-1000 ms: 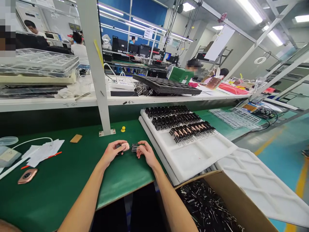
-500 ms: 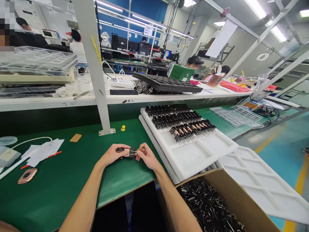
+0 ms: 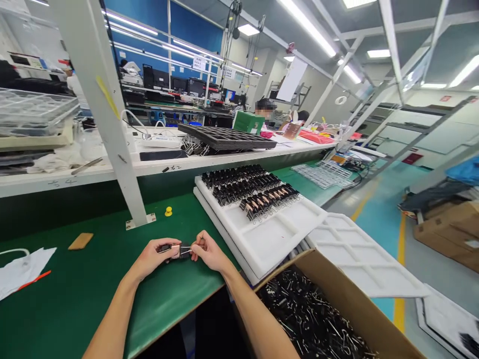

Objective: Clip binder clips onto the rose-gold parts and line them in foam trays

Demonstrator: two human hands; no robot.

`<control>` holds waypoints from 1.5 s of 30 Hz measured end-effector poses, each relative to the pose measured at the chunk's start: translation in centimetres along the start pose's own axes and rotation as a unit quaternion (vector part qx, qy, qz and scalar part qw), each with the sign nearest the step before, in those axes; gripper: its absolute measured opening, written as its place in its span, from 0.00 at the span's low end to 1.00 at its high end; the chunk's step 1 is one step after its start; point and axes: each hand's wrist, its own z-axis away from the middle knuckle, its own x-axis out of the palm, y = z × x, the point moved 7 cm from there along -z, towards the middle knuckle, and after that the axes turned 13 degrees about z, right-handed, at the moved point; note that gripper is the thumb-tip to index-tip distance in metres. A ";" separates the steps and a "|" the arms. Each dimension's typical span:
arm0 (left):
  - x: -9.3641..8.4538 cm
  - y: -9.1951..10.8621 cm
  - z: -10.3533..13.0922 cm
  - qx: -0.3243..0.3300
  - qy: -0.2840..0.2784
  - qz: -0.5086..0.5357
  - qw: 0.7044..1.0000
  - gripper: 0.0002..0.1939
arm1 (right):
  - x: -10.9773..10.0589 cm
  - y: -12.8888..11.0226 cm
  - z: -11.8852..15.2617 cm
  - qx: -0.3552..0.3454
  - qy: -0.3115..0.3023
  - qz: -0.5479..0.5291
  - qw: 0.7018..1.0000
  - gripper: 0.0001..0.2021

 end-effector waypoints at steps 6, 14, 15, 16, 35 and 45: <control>0.1 -0.1 -0.2 0.003 -0.003 0.024 1.000 0.25 | -0.4 -0.4 -0.3 0.030 -0.003 0.005 1.000 0.26; 0.9 1.1 -0.2 0.026 -0.015 0.066 0.997 0.31 | 0.4 -4.4 4.0 0.137 -0.039 0.117 0.983 0.15; 0.4 1.2 -0.3 0.037 0.006 0.090 0.995 0.32 | -0.3 -5.6 4.9 0.131 -0.001 0.104 0.986 0.15; -0.1 1.2 -0.4 0.046 0.026 0.113 0.992 0.32 | -1.3 -7.0 5.8 0.118 0.040 0.084 0.989 0.16; -0.9 1.6 -0.4 0.075 0.086 0.093 0.989 0.32 | -19.0 -12.1 5.0 -0.005 0.408 0.543 0.734 0.06; -0.7 2.0 -0.4 0.069 0.088 0.082 0.990 0.32 | -17.6 -12.2 3.6 -0.029 0.317 0.679 0.662 0.05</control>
